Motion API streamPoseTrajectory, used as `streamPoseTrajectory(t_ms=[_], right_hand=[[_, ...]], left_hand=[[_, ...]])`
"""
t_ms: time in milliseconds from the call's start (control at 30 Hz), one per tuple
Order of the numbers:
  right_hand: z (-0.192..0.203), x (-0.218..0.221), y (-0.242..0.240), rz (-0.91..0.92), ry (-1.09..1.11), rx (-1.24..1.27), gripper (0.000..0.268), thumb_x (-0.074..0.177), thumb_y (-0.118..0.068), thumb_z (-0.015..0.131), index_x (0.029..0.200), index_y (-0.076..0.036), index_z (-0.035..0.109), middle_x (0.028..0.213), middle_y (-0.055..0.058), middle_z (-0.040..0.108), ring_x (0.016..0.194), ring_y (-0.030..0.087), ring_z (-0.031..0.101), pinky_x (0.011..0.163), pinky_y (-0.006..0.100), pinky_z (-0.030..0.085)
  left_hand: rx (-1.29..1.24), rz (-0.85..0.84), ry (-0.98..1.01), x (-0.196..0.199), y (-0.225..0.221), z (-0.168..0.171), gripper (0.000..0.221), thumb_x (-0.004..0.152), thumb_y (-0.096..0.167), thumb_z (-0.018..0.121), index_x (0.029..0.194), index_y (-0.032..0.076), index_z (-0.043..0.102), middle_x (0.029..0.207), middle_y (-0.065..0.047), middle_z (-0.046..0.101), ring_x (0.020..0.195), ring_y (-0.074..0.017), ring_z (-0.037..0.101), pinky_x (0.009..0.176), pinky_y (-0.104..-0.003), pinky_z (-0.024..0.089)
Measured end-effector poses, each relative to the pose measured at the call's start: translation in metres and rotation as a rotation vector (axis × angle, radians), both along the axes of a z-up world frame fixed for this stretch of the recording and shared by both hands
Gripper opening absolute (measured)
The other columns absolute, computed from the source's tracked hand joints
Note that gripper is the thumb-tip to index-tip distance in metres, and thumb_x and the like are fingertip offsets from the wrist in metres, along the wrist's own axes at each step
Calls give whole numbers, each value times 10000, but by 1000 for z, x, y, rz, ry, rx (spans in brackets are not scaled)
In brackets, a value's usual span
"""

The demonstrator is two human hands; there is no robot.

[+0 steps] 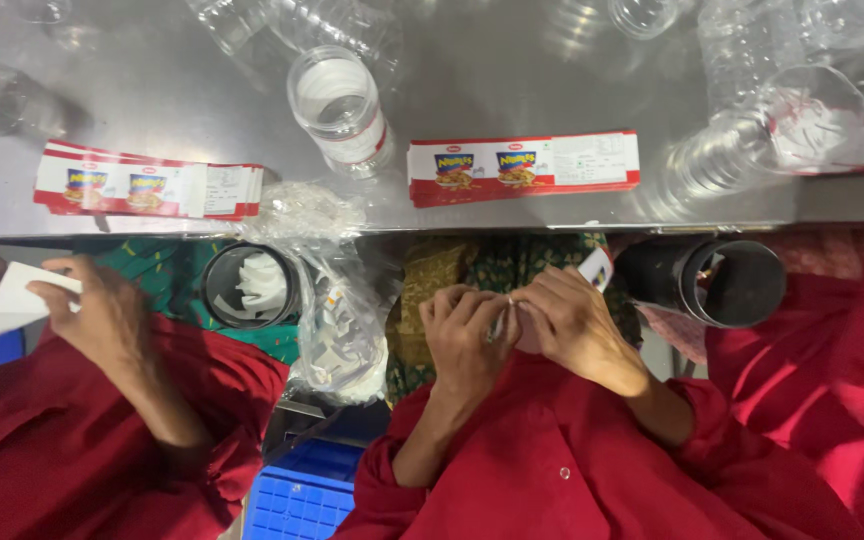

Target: The person peels the backing from labels and presses them onto empty plastic bottles at a workbench.

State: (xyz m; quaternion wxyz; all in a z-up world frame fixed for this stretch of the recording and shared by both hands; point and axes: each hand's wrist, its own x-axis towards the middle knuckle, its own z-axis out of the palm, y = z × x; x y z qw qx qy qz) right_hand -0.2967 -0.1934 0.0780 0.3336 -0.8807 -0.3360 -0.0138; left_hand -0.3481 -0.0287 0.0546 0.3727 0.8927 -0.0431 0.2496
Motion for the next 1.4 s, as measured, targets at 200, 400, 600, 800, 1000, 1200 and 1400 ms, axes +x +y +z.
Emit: streamPoseTrajectory(t_ms=[200,400,600,800,1000,1200,1400], right_hand=[[-3,15,-10,62,25,18,129,795,-43,663,921,-44,691,855,111,644,857,330,616,742,428,453],[-22,8,1,37,150,188,86,885,-68,646,943,-19,686,862,117,647,880,329,631,793,429,481],[-11,-4,-14,-27,324,394,96,937,-10,604,1000,10,673,868,122,632,832,308,620,746,416,467],[-3,12,-43,-214,53,350,114,921,25,604,1014,4,666,876,119,624,824,298,609,707,399,498],[7,17,-17,-68,-1,342,111,910,4,667,1014,-21,696,886,119,644,809,304,640,690,393,503],[-7,28,-50,-318,216,534,110,968,33,606,1041,7,685,887,57,654,748,133,590,663,267,476],[-14,28,-72,-204,546,782,143,975,-5,629,1109,4,678,948,-21,667,853,56,572,754,234,474]], left_hand=[[-207,-110,196,18,5,-18,79,741,137,794,805,105,759,832,-14,707,903,-243,615,810,-397,438],[-874,-145,436,6,22,-77,114,873,132,699,858,32,751,886,-110,703,835,-238,609,744,-346,467],[-632,508,245,-12,97,-177,135,976,131,598,1059,25,586,1030,-91,651,936,-210,637,807,-300,522],[12,319,416,33,158,-152,492,877,83,687,1304,4,456,1173,-127,628,1036,-219,639,868,-321,533],[-812,-292,403,18,36,-38,745,833,22,744,1495,-11,404,1207,-146,666,1058,-202,655,898,-321,545],[-1011,-399,324,47,-14,22,442,976,-47,672,1379,-8,494,1022,-97,703,941,-128,654,838,-252,525],[-1025,-407,266,44,-31,38,399,995,-35,651,1351,6,475,1021,-96,718,938,-128,679,833,-266,550]])
